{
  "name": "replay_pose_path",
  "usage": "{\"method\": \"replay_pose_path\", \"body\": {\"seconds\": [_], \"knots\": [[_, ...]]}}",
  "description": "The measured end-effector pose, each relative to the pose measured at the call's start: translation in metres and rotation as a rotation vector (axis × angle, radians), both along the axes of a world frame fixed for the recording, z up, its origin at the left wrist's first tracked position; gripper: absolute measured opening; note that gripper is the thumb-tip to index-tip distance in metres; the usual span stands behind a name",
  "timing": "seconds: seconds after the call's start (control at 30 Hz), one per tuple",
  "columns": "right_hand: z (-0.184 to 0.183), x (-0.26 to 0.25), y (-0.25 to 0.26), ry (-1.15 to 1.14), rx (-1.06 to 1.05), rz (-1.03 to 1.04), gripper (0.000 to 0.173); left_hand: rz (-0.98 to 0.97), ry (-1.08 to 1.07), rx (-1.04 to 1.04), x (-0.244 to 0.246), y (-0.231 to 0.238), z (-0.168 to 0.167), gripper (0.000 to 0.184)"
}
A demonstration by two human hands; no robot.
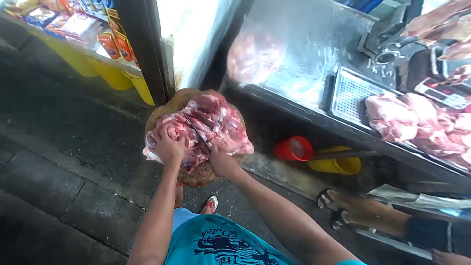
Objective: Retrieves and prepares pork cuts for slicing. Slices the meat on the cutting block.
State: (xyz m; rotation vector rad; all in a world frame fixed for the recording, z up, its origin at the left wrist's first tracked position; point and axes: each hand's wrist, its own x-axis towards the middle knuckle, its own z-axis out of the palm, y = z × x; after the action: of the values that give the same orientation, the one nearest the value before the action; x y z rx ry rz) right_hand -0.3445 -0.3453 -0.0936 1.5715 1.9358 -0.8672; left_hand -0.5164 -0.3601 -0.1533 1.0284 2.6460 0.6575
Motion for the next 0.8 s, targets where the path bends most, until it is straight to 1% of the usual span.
{"method": "replay_pose_path", "body": {"seconds": [0.07,0.13,0.17,0.23,0.33,0.47,0.53,0.63,0.67,0.77,0.8], "knots": [[-0.001,-0.026,0.019,0.001,-0.013,0.029,0.056,-0.023,0.009,-0.018,0.001,0.000,0.000,0.074],[-0.005,-0.047,0.040,0.005,-0.005,0.026,0.057,-0.038,0.030,-0.019,0.001,0.001,-0.001,0.073],[-0.007,-0.052,0.047,0.004,0.002,0.027,0.060,-0.037,0.030,-0.011,0.003,0.000,-0.002,0.072],[-0.013,-0.051,0.046,-0.011,0.037,0.021,0.059,-0.021,0.025,0.018,0.004,-0.005,-0.007,0.072],[-0.016,-0.037,0.023,-0.040,0.063,-0.006,0.054,0.031,0.001,0.059,-0.001,-0.008,-0.004,0.076],[-0.032,0.001,-0.019,-0.033,0.099,-0.037,0.052,0.156,-0.069,0.058,0.003,-0.014,0.002,0.081],[-0.036,0.018,-0.037,-0.028,0.080,-0.042,0.054,0.175,-0.077,0.064,0.006,-0.018,0.004,0.080],[-0.042,0.037,-0.056,-0.047,0.046,-0.044,0.044,0.214,-0.070,0.101,0.006,-0.021,0.003,0.078],[-0.046,0.044,-0.065,-0.039,0.051,-0.056,0.044,0.220,-0.066,0.106,0.006,-0.023,0.001,0.078],[-0.057,0.071,-0.100,0.000,0.055,-0.109,0.049,0.221,-0.071,0.122,0.002,-0.023,0.002,0.080],[-0.061,0.082,-0.110,0.004,0.054,-0.132,0.046,0.214,-0.077,0.144,-0.004,-0.020,0.003,0.081]]}}
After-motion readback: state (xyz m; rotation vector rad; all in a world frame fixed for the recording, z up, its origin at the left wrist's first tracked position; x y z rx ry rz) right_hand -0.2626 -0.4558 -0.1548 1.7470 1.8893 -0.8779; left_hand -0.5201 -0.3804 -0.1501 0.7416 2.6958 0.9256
